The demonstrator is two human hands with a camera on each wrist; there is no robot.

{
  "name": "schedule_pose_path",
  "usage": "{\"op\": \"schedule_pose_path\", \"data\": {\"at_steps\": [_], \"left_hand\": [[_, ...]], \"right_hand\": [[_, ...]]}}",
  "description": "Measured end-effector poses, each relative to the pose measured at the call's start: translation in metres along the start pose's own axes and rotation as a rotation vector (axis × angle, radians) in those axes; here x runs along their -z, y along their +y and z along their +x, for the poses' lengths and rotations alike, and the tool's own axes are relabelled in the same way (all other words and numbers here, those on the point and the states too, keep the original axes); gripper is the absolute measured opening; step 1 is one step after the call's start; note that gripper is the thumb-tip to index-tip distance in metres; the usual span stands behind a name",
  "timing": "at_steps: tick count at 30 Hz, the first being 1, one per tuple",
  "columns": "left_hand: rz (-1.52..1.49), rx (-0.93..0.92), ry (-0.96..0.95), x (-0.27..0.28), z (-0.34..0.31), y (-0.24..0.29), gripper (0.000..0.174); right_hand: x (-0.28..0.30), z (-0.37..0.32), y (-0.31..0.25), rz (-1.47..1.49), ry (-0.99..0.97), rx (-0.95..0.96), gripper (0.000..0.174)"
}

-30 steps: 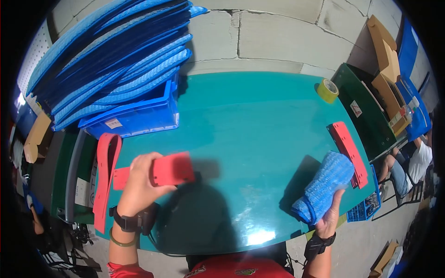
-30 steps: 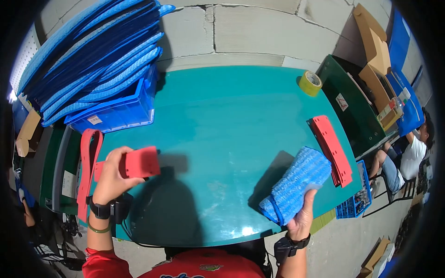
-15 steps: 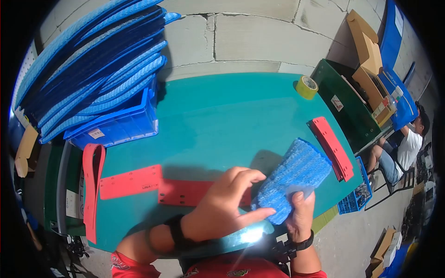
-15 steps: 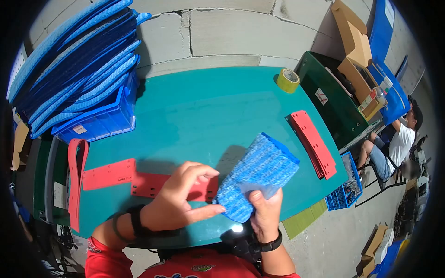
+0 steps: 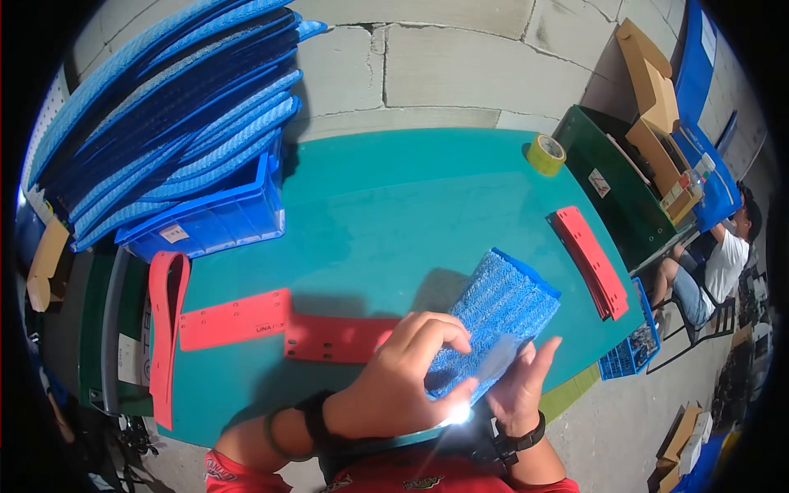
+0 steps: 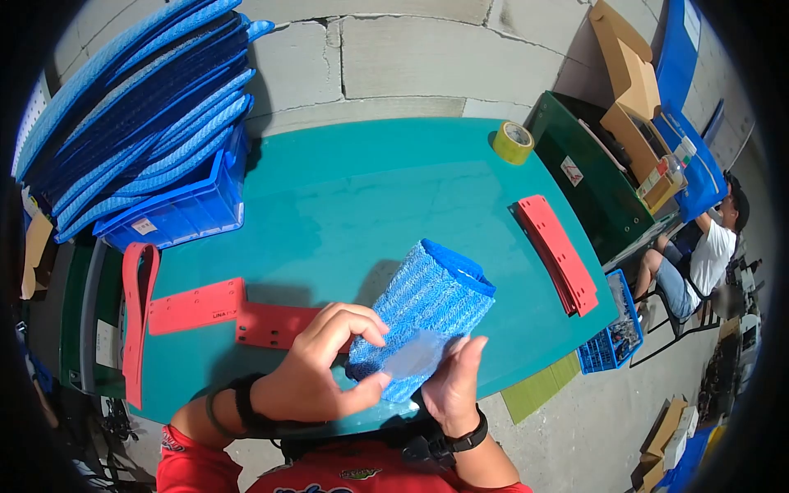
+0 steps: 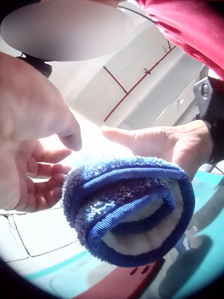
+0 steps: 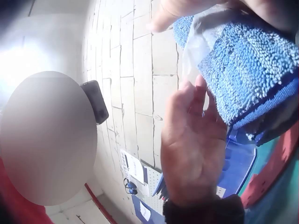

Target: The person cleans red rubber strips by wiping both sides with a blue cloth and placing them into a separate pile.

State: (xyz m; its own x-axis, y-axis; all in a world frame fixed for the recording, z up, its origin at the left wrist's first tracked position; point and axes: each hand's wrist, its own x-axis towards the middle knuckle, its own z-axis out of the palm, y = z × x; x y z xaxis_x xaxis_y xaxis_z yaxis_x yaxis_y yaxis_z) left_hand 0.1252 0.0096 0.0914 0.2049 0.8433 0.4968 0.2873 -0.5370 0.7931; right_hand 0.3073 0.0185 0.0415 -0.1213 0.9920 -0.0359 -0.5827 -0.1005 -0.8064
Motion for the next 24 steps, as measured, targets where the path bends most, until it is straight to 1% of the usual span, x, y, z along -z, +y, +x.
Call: {"op": "schedule_pose_path", "data": {"at_steps": [1, 2, 3, 4, 5, 6, 7, 8, 9, 10, 12, 13, 14, 15, 16, 17, 18, 19, 20, 21, 22, 24], "left_hand": [[-0.001, 0.0, 0.0, 0.002, 0.0, 0.003, 0.031], [-0.031, 0.037, -0.014, 0.004, 0.0, 0.006, 0.035], [-0.061, 0.074, -0.029, 0.004, 0.0, 0.007, 0.039], [-0.062, 0.075, -0.029, 0.003, -0.001, 0.005, 0.039], [0.016, 0.029, -0.013, 0.0, -0.001, 0.003, 0.037], [0.094, -0.016, 0.002, -0.001, -0.002, 0.0, 0.034], [0.093, -0.015, 0.003, -0.002, -0.004, -0.003, 0.034], [0.098, -0.019, -0.021, -0.004, -0.006, -0.005, 0.029], [0.102, -0.023, -0.046, -0.005, -0.007, -0.006, 0.023], [0.1, -0.024, -0.049, -0.005, -0.007, -0.005, 0.023], [0.14, -0.06, -0.07, -0.003, -0.009, -0.001, 0.013], [0.14, -0.06, -0.069, -0.002, -0.01, 0.002, 0.013], [0.1, 0.002, -0.093, 0.0, -0.012, 0.006, 0.014], [0.06, 0.065, -0.117, 0.001, -0.014, 0.008, 0.014], [0.06, 0.067, -0.116, 0.001, -0.014, 0.006, 0.014], [0.042, 0.09, -0.081, 0.0, -0.015, 0.003, 0.013], [0.024, 0.113, -0.047, -0.001, -0.016, -0.001, 0.013], [0.023, 0.114, -0.046, -0.001, -0.017, -0.003, 0.013], [0.043, 0.042, -0.07, -0.001, -0.017, -0.006, 0.018], [0.063, -0.03, -0.093, -0.001, -0.017, -0.008, 0.024], [0.06, -0.027, -0.094, -0.001, -0.018, -0.008, 0.024], [-0.145, 0.203, -0.091, 0.001, -0.019, -0.007, 0.046]], "right_hand": [[0.002, -0.001, 0.003, -0.016, 0.009, 0.005, 0.086], [0.0, -0.001, 0.004, -0.017, 0.009, 0.004, 0.086], [-0.002, -0.001, 0.006, -0.041, 0.044, 0.047, 0.086], [-0.005, -0.001, 0.008, -0.065, 0.078, 0.089, 0.087], [-0.009, -0.002, 0.008, -0.039, 0.079, 0.12, 0.083], [-0.007, -0.002, 0.009, -0.04, 0.079, 0.118, 0.083], [-0.002, -0.003, 0.011, -0.08, 0.03, 0.123, 0.081], [0.003, -0.002, 0.013, -0.119, -0.018, 0.128, 0.079], [0.006, 0.002, 0.014, 0.002, -0.03, 0.087, 0.074], [0.006, 0.003, 0.011, 0.002, -0.026, 0.089, 0.074], [0.004, 0.007, 0.003, -0.071, 0.017, 0.038, 0.067], [-0.003, 0.007, -0.001, -0.06, 0.09, 0.062, 0.064], [-0.003, 0.007, -0.003, -0.059, 0.088, 0.06, 0.064], [-0.002, 0.007, -0.006, -0.103, 0.115, 0.128, 0.063], [-0.001, 0.006, -0.009, -0.147, 0.142, 0.196, 0.064], [-0.002, 0.003, -0.012, -0.169, 0.158, 0.214, 0.071], [0.0, -0.001, -0.013, -0.17, 0.158, 0.212, 0.071], [0.005, -0.006, -0.015, -0.2, 0.108, 0.227, 0.075], [0.011, -0.01, -0.016, -0.23, 0.058, 0.243, 0.078], [0.024, -0.012, -0.018, -0.286, 0.051, 0.201, 0.086], [0.031, -0.015, -0.019, -0.288, 0.054, 0.198, 0.086], [0.044, -0.02, -0.018, -0.309, -0.052, 0.214, 0.088]]}}
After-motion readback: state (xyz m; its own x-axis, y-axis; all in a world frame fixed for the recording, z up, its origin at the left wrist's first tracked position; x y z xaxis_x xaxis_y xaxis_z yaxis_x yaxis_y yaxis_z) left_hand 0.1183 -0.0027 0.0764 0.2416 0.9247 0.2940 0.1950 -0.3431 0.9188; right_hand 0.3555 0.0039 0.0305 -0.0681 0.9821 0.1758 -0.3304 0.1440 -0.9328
